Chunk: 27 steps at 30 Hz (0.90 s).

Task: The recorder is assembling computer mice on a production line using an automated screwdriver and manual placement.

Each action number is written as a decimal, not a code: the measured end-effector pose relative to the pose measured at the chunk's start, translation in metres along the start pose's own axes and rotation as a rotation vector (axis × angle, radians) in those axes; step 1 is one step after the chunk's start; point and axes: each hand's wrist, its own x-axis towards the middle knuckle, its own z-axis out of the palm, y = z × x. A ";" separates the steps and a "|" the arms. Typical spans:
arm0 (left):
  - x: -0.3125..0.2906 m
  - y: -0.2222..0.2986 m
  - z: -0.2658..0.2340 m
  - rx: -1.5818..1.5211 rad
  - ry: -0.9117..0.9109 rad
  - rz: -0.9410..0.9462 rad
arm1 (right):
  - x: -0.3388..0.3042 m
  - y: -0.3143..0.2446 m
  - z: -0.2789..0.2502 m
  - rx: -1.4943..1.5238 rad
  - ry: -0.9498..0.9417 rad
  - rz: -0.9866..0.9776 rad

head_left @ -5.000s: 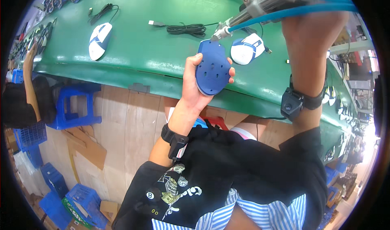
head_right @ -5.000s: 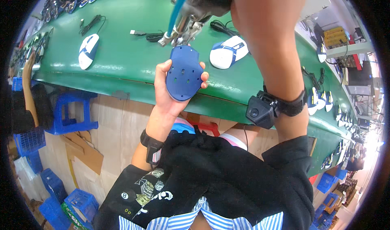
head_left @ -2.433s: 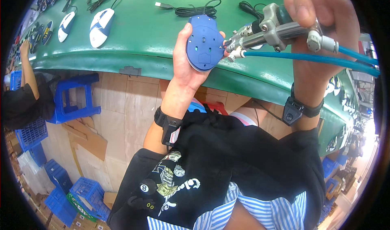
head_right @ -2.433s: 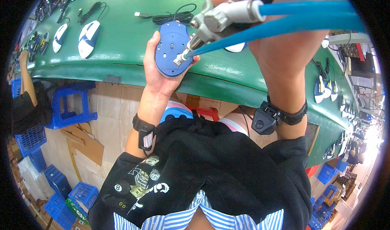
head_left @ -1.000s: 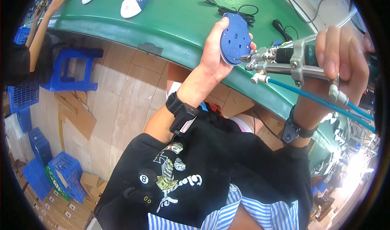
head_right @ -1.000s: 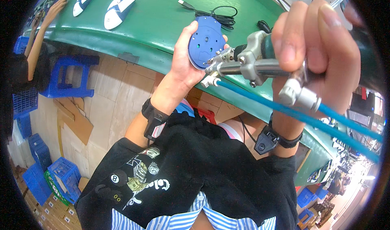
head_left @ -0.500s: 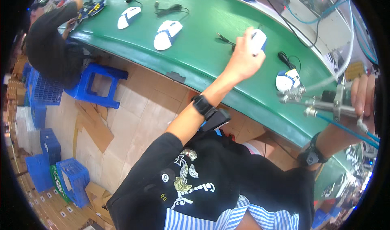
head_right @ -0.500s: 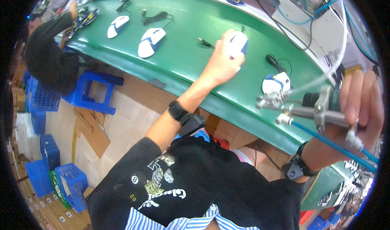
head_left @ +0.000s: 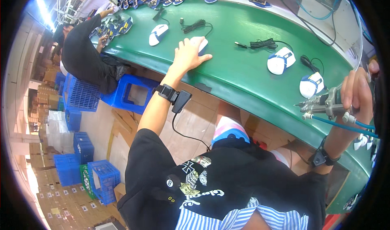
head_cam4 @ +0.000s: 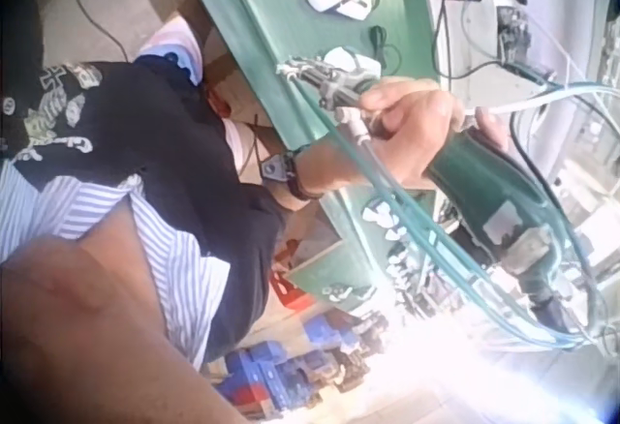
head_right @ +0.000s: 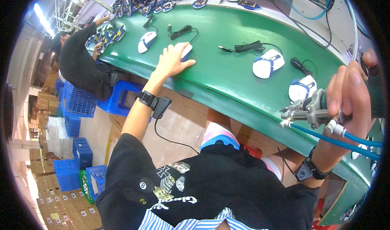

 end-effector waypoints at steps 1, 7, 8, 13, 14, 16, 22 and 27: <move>0.001 -0.010 0.006 -0.083 -0.048 0.070 | -0.003 -0.003 0.008 0.003 0.020 0.015; 0.033 -0.030 -0.001 -0.035 -0.232 0.198 | -0.006 -0.004 0.005 -0.120 -0.028 0.045; 0.037 -0.039 -0.005 -0.205 -0.277 0.181 | -0.006 -0.003 0.006 -0.083 -0.015 0.034; -0.002 0.027 -0.028 -1.429 -0.459 -0.060 | 0.010 0.010 -0.009 -0.113 -0.114 0.076; -0.028 0.028 -0.023 -1.427 -0.464 -0.086 | 0.010 0.031 0.016 -0.244 -0.208 -0.193; -0.047 0.069 -0.008 -2.253 -0.528 -0.122 | 0.030 0.043 0.012 -0.044 -0.316 -0.164; -0.080 0.137 0.024 -2.744 -0.584 -0.281 | 0.062 0.034 0.106 0.200 -0.179 -0.054; -0.082 0.136 0.023 -2.824 -0.580 -0.281 | 0.068 0.052 0.124 0.254 -0.173 -0.092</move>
